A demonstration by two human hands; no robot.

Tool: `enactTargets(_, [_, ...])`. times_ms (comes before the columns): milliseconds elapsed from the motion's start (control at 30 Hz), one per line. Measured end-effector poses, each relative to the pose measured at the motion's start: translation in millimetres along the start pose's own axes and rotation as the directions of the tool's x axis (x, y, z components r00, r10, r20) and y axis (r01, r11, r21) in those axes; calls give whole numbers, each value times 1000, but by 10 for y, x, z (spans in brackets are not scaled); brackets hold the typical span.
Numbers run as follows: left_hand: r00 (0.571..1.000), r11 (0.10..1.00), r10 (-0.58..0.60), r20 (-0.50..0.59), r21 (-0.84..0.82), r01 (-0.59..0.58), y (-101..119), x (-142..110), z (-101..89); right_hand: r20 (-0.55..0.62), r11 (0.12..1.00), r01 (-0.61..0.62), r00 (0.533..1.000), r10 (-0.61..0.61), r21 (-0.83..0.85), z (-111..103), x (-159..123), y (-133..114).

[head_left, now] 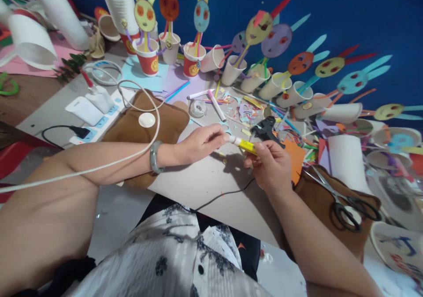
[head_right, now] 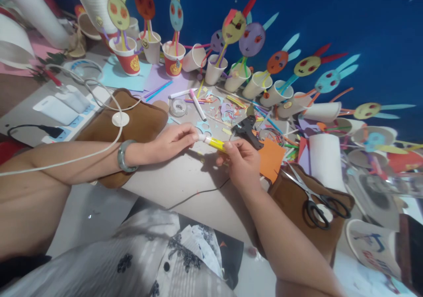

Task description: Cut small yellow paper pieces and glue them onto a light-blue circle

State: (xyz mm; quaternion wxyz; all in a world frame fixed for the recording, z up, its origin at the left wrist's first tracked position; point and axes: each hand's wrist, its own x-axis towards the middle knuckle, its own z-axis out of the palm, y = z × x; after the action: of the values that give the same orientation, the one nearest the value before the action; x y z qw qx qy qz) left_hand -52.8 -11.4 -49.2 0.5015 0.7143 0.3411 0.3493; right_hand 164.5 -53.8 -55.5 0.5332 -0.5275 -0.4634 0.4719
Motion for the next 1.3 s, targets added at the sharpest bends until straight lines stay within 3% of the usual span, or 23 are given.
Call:
enactTargets(367, [993, 995, 97, -64, 20, -96, -12, 0, -4, -19, 997, 77, 997, -77, -20, -44, -16, 56])
enactTargets(833, [995, 997, 56, 81, -50, -52, 12, -6, 11, 79, 985, 150, 986, -144, -81, -68, -35, 105])
enactTargets(900, [991, 996, 63, 119, -76, -54, 29, -13, 12, 109, 956, 216, 974, -198, -200, -58, -65, 85])
enactTargets(1033, [971, 988, 17, 237, -150, 20, 64, -28, 18, 229, 812, 394, 918, -325, -430, -28, -131, 34])
enactTargets(1167, [931, 933, -78, 356, -304, 195, 69, -28, 32, 356, 697, 517, 854, -380, -496, 9, -151, -25])
enactTargets(1300, [901, 869, -178, 395, -366, 332, 98, -17, 46, 446, 627, 597, 799, -404, -501, 35, -149, -49])
